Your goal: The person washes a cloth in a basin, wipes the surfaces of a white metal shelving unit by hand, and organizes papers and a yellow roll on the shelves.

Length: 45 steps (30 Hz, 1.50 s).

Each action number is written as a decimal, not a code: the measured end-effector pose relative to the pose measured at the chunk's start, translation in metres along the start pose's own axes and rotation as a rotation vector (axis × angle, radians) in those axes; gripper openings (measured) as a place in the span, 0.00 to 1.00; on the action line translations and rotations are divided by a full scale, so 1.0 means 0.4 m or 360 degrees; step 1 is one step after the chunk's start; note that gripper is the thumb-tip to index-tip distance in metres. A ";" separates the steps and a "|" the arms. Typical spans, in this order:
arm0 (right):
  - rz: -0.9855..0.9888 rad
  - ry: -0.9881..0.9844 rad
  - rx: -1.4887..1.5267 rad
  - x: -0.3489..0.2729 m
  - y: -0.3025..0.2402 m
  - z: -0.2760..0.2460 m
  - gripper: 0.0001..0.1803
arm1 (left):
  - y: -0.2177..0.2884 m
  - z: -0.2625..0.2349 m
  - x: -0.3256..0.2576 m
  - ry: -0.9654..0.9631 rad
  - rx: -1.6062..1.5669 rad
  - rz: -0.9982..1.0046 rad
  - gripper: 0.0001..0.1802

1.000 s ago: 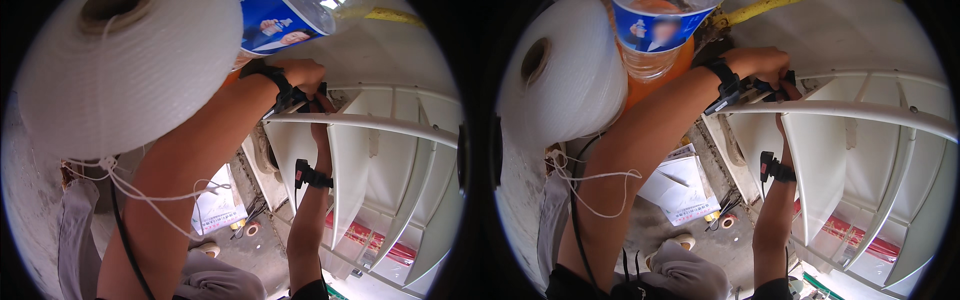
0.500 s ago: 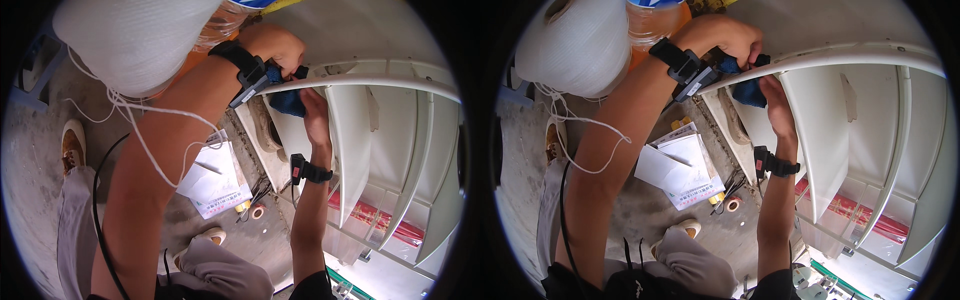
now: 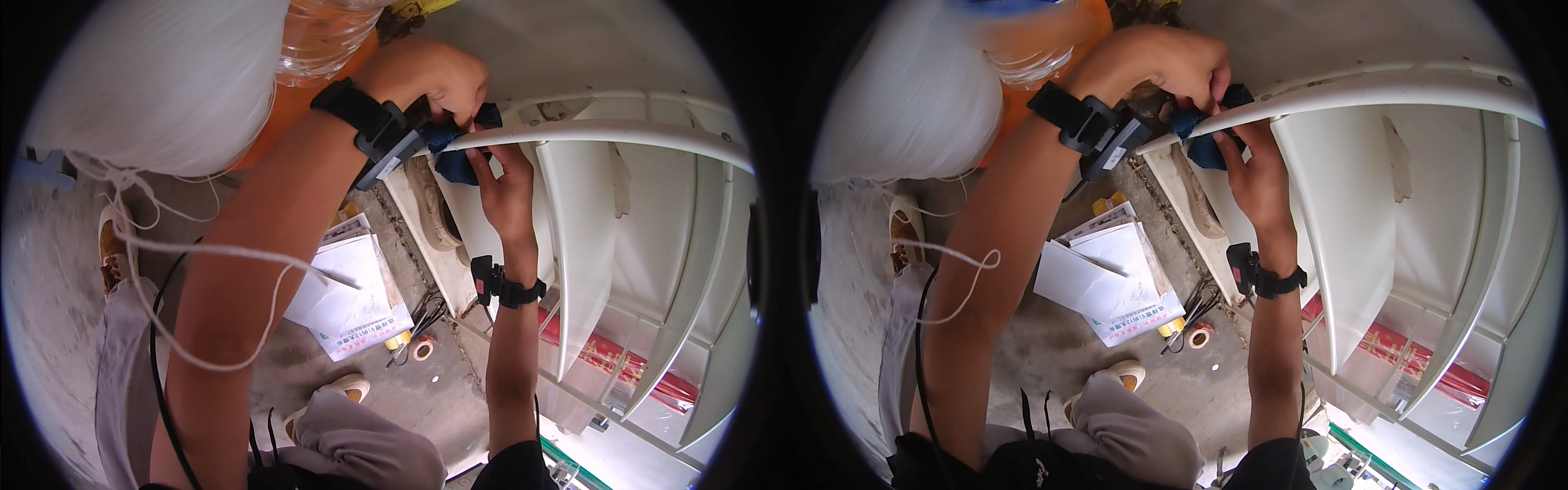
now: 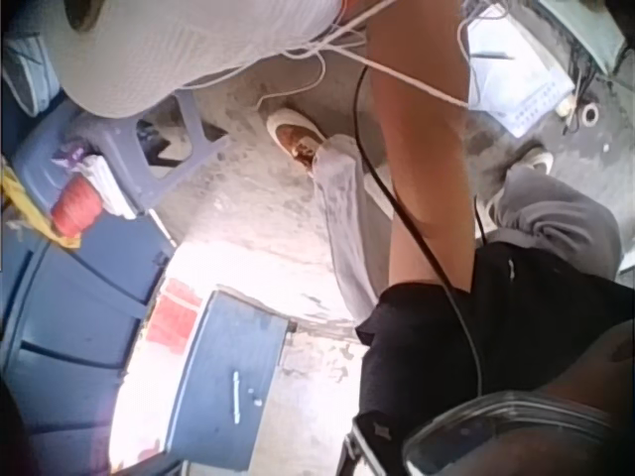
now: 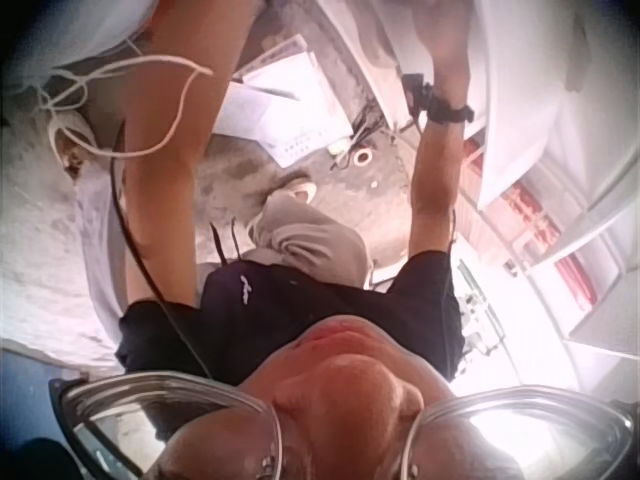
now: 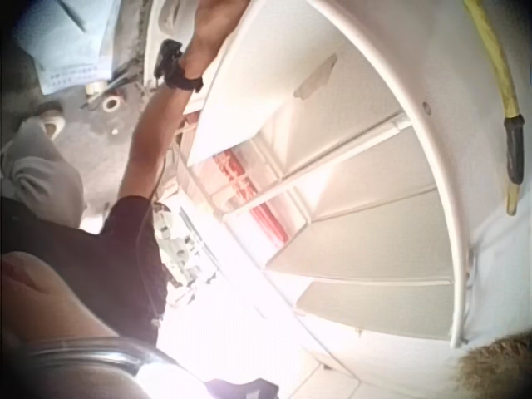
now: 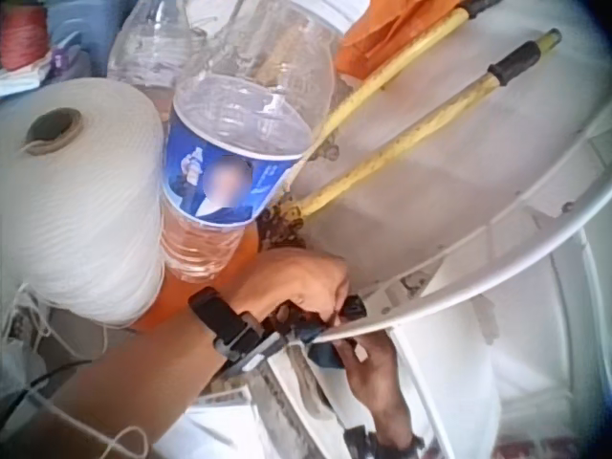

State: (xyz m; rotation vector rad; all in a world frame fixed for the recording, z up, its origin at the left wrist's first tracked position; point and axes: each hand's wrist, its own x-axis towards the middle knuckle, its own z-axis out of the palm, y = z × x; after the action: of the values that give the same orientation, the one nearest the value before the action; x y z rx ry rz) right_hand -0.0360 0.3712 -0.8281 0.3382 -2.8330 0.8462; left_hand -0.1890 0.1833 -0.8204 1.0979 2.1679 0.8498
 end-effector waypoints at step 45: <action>0.0216 0.0550 -0.0145 0.000 0.144 -0.158 0.17 | 0.122 -0.027 0.315 0.0585 -0.0139 0.0445 0.22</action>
State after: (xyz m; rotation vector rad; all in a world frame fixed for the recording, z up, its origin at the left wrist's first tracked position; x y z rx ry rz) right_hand -0.0454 0.4532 -0.8057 -0.0141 -2.5794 0.7161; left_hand -0.2371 0.3085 -0.8018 1.3029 2.2684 1.3505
